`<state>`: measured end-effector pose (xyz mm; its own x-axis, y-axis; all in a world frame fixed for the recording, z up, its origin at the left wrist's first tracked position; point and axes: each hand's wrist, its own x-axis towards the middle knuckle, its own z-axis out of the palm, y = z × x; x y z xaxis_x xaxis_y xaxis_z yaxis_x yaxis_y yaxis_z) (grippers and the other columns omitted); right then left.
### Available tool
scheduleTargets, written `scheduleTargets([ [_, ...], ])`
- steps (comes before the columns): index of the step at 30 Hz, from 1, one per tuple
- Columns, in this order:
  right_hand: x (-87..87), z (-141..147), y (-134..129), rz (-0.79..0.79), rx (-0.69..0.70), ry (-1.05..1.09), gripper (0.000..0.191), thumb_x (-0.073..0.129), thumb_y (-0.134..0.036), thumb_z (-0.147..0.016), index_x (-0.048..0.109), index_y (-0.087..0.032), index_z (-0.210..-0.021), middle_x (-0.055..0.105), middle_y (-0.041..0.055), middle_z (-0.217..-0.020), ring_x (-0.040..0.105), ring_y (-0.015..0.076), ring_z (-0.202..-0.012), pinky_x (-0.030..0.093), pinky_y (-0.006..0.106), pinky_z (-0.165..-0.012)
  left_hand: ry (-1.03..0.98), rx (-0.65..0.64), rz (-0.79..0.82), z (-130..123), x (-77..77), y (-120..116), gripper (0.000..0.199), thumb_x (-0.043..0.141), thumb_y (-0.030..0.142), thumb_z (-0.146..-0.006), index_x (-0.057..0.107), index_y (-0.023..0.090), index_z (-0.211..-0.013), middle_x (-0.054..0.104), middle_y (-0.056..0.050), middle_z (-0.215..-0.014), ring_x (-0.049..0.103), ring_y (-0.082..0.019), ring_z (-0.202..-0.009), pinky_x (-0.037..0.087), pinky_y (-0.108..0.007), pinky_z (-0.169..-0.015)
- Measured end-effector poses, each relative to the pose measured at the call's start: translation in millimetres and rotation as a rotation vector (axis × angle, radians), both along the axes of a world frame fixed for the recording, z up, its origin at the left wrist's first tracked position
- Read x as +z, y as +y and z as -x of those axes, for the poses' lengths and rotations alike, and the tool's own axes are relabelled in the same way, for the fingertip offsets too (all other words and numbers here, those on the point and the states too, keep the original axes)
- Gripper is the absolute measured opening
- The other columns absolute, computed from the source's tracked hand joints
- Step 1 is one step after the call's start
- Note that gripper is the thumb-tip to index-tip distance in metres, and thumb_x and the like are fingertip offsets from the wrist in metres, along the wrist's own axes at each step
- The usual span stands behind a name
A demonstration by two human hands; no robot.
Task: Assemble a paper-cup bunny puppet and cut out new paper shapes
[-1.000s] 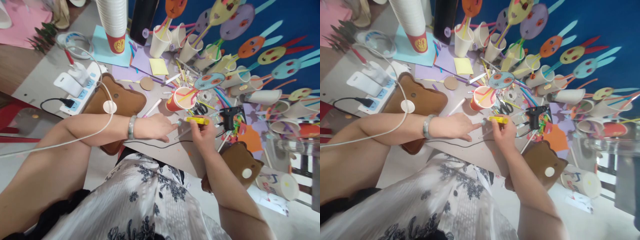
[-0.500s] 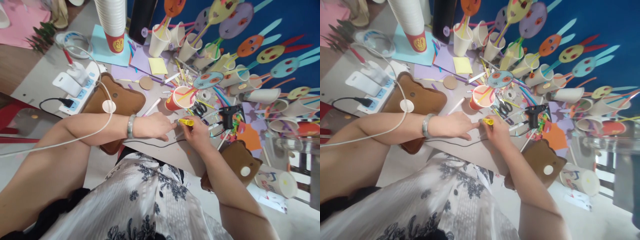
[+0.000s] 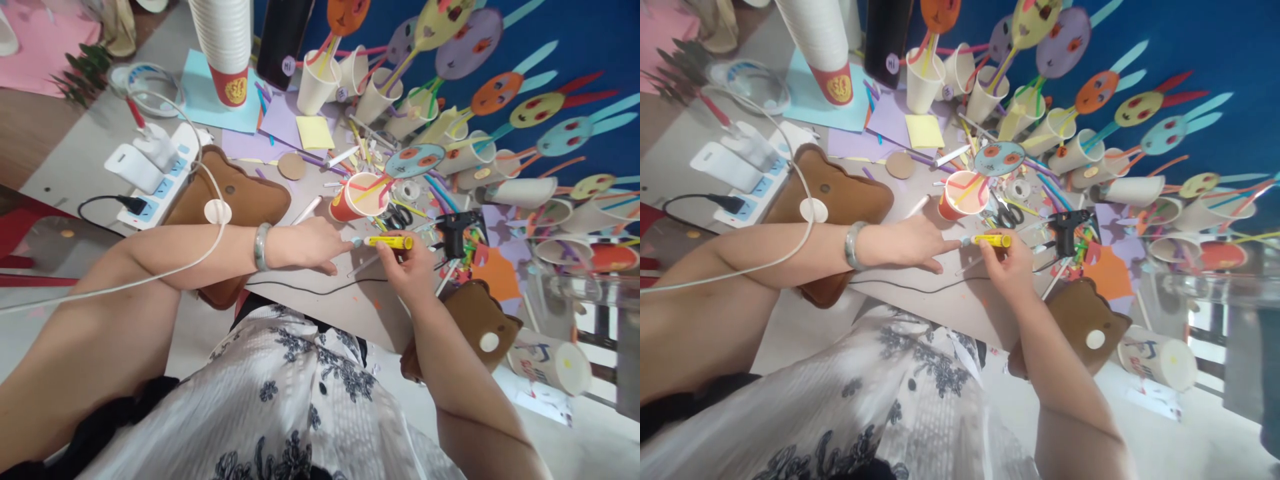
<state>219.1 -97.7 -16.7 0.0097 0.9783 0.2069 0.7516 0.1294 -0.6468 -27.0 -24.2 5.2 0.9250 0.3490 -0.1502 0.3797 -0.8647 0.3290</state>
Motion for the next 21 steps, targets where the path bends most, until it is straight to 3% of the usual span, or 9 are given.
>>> scheduleTargets([
  [6, -1.5, 5.7, 7.8, -0.001, 0.142, -0.071, 0.022, 0.066, -0.046, -0.1, 0.069, -0.025, -0.105, 0.078, 0.0084, -0.094, 0.073, 0.0263, -0.079, 0.06, 0.042, -0.077, 0.021, -0.002, 0.005, 1.2, 7.9, -0.6, 0.055, 0.074, 0.044, -0.097, 0.064, 0.011, -0.141, 0.081, -0.016, -0.094, 0.073, -0.032, -0.098, 0.044, -0.035, -0.081],
  [13, -9.0, 7.9, 18.2, -0.043, 0.278, -0.184, 0.017, 0.064, -0.04, -0.101, 0.068, -0.024, -0.106, 0.078, 0.0106, -0.103, 0.075, 0.0267, -0.092, 0.061, 0.04, -0.083, 0.013, -0.014, 0.041, 1.7, 8.0, -1.1, 0.056, 0.08, 0.043, -0.093, 0.066, 0.01, -0.135, 0.08, -0.012, -0.089, 0.073, -0.028, -0.086, 0.043, -0.034, -0.078],
  [16, -13.9, 10.0, 17.0, -0.091, 0.233, -0.201, 0.017, 0.063, -0.039, -0.1, 0.068, -0.024, -0.105, 0.078, 0.012, -0.103, 0.075, 0.0277, -0.092, 0.061, 0.042, -0.083, 0.0, -0.007, 0.047, 1.8, 5.3, -1.0, 0.054, 0.08, 0.044, -0.093, 0.067, 0.011, -0.134, 0.08, -0.012, -0.09, 0.074, -0.029, -0.087, 0.044, -0.035, -0.08],
  [21, -15.4, 6.0, 7.1, -0.111, -0.026, -0.049, 0.029, 0.065, -0.051, -0.1, 0.069, -0.023, -0.108, 0.076, 0.0096, -0.092, 0.07, 0.0239, -0.072, 0.059, 0.041, -0.07, -0.053, 0.023, 0.096, 2.6, 1.7, 0.3, 0.057, 0.082, 0.045, -0.09, 0.067, 0.012, -0.134, 0.081, -0.014, -0.093, 0.073, -0.03, -0.091, 0.045, -0.035, -0.084],
])
